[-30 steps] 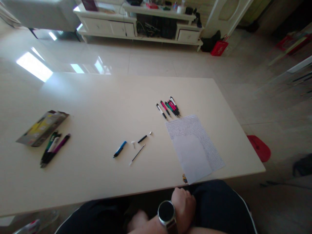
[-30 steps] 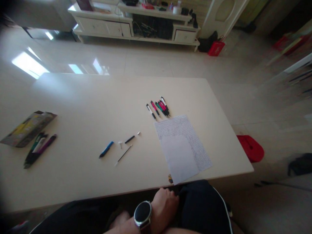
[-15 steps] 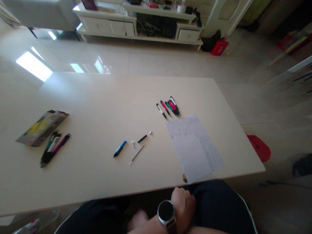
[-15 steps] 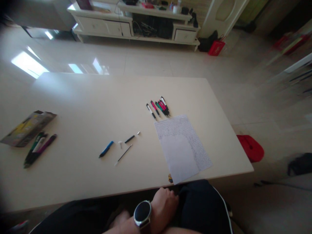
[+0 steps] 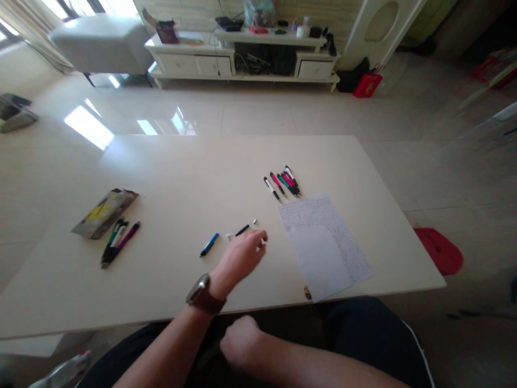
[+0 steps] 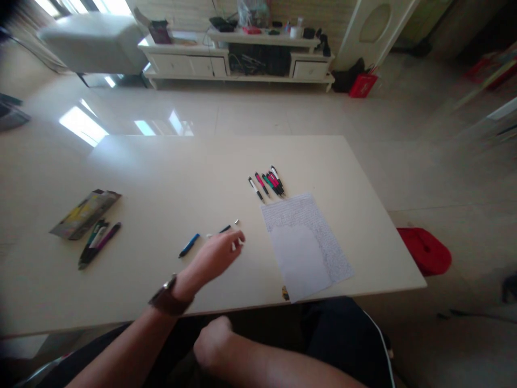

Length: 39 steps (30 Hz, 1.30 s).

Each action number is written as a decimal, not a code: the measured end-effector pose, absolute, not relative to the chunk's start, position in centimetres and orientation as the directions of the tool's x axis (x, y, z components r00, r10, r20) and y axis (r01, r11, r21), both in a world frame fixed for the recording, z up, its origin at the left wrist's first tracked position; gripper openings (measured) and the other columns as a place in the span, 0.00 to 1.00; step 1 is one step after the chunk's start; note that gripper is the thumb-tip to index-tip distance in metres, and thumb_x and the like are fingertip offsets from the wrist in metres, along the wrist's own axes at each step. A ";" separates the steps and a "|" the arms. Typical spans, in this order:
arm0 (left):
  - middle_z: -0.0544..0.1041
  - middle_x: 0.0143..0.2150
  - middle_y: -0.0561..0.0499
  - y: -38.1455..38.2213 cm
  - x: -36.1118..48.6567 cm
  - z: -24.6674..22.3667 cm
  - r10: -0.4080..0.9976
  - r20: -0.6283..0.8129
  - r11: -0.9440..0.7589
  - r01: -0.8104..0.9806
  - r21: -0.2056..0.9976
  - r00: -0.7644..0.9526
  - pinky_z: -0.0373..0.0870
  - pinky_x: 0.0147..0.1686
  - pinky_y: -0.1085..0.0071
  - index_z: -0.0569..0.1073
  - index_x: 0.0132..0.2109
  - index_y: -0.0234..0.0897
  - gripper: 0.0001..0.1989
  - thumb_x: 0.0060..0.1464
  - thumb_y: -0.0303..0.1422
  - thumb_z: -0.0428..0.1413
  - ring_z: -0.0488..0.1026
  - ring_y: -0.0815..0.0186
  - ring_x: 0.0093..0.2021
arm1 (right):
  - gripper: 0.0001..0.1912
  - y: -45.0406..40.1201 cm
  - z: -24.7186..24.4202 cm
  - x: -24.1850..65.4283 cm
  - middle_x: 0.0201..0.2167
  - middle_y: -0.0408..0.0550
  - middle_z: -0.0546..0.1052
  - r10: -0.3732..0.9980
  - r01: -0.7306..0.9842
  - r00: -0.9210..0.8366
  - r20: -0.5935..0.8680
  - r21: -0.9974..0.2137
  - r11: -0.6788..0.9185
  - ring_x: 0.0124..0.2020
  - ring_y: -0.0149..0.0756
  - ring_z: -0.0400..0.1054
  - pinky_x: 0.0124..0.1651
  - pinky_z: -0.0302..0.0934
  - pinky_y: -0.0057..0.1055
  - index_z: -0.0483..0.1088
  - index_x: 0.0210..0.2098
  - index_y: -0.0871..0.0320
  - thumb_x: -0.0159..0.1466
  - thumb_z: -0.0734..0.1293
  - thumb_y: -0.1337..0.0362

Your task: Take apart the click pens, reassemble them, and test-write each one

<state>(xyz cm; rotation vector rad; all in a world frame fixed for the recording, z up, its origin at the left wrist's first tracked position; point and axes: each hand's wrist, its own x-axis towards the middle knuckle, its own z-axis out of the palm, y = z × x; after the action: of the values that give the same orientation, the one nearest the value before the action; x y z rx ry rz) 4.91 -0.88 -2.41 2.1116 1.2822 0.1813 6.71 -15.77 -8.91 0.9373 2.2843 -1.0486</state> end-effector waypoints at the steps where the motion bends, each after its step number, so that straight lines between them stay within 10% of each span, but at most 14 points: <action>1: 0.80 0.39 0.49 0.2 3.1 -2.5 0.887 -0.191 -0.248 0.782 0.571 0.421 0.66 0.36 0.71 0.75 0.43 0.38 0.10 0.57 0.27 0.51 0.74 0.66 0.35 | 0.04 -15.9 -8.8 6.8 0.35 0.53 0.83 0.344 0.726 -0.665 -0.663 -0.463 0.508 0.38 0.49 0.79 0.37 0.74 0.38 0.80 0.33 0.54 0.61 0.71 0.67; 7: 0.80 0.39 0.48 2.0 -3.1 -4.0 0.965 -0.242 0.014 0.896 0.443 0.104 0.64 0.36 0.70 0.76 0.41 0.36 0.09 0.55 0.28 0.53 0.72 0.65 0.34 | 0.04 -16.3 -8.0 6.9 0.39 0.58 0.83 0.273 0.655 -0.701 -0.659 -0.443 0.612 0.38 0.50 0.80 0.39 0.76 0.45 0.79 0.36 0.61 0.62 0.70 0.69; 26: 0.75 0.44 0.44 1.6 -1.5 -6.6 0.963 -0.201 -0.094 0.920 0.380 0.181 0.65 0.39 0.69 0.75 0.41 0.35 0.11 0.61 0.29 0.48 0.72 0.63 0.38 | 0.06 -15.8 -7.2 7.5 0.41 0.59 0.82 0.253 0.644 -0.713 -0.654 -0.468 0.605 0.41 0.51 0.79 0.41 0.75 0.45 0.79 0.38 0.64 0.62 0.70 0.69; 39: 0.74 0.36 0.48 0.9 -2.8 -5.5 0.949 -0.156 -0.146 0.818 0.557 0.275 0.64 0.34 0.70 0.78 0.39 0.37 0.12 0.56 0.26 0.49 0.69 0.67 0.32 | 0.07 -15.6 -6.4 8.4 0.41 0.57 0.82 0.282 0.666 -0.695 -0.662 -0.445 0.598 0.42 0.49 0.79 0.42 0.75 0.43 0.79 0.40 0.62 0.63 0.69 0.69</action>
<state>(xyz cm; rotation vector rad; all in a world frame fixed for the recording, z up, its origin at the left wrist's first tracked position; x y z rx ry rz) -2.77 0.94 -5.48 2.0053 1.5839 0.3136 8.40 -15.62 -6.36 0.7489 2.2887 -0.9444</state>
